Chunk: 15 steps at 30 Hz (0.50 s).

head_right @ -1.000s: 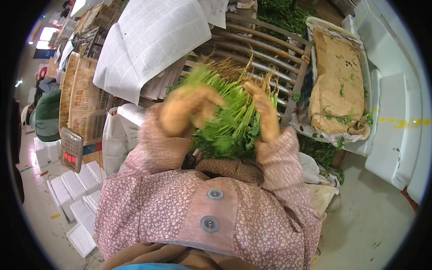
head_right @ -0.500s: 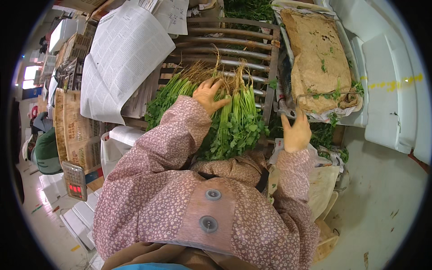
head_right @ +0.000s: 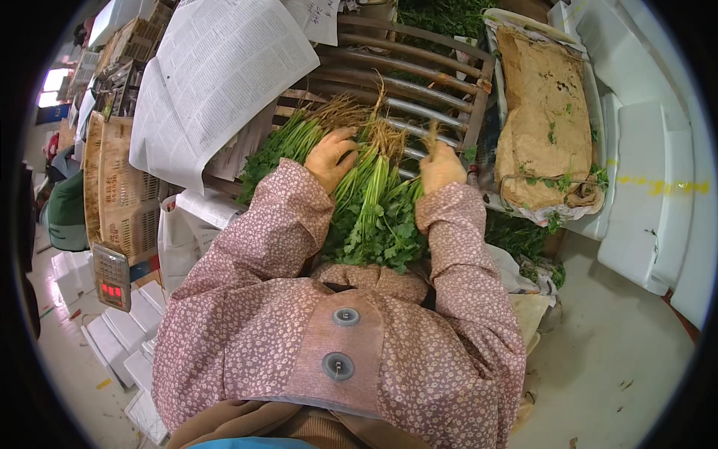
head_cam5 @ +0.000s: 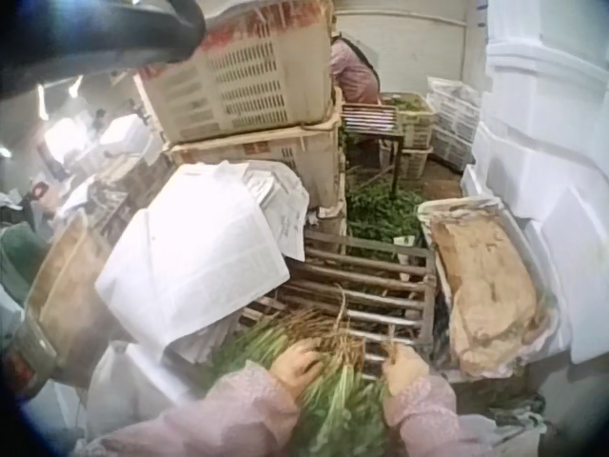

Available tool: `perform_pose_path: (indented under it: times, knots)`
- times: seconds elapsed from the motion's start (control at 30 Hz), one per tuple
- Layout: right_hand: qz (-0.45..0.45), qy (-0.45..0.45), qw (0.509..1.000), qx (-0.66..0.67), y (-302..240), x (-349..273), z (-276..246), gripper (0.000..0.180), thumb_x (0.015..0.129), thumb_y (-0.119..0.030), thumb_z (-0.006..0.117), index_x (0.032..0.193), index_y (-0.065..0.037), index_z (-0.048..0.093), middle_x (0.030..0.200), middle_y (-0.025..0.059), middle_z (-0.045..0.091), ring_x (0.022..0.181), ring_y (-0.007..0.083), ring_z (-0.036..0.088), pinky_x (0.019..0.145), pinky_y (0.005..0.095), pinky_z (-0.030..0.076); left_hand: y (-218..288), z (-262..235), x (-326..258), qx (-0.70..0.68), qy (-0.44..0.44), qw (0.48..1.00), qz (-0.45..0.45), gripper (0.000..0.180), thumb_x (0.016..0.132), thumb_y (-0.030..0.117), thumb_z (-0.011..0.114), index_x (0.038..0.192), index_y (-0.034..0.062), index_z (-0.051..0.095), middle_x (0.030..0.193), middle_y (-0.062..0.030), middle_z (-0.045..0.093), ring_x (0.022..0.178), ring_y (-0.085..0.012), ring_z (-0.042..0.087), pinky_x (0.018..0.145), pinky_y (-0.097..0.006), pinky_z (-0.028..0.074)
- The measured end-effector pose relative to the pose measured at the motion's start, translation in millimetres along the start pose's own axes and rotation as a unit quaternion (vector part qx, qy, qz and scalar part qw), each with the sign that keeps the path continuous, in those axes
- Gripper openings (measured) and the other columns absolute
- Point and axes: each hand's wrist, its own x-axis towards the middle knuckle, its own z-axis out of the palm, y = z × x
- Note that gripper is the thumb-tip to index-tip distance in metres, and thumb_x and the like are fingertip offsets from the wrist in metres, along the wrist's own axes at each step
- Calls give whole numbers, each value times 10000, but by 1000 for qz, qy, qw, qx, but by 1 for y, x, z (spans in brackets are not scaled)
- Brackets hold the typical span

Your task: The person gathers bunches of leafy green vegetables from a metal rack, aligns them by hand, and places them into a white styrofoam box lined with newspaper. The person repeats this process, moving vegetables from the rack to the box and occasionally adjusting the arrangement.

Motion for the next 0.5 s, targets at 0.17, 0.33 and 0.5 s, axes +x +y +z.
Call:
perform_pose_path:
  times: [0.17,0.33,0.5]
  knots:
    - [-144,13,989,-7,-37,12,51,346,865,-183,526,1183,-48,538,1138,172,589,1008,326,589,895,386,466,14,-2,4,64,-20,997,-33,246,877,192,592,1045,15,617,1307,-187,487,1260,-354,413,1035,-438,367]
    - [-27,-239,856,458,-9,19,25,710,832,-470,621,1375,-78,385,1378,153,410,1301,303,354,1067,394,288,45,-18,-9,83,19,996,24,352,853,292,607,1126,70,612,1329,-156,483,1308,-361,355,1057,-509,303]
    - [-170,-180,856,454,-17,-61,-16,823,797,-424,722,1374,15,332,1323,139,454,1214,258,436,1035,362,336,114,-26,-31,-5,44,996,83,414,778,157,656,1157,23,558,1196,-135,543,1111,-324,526,902,-404,465]
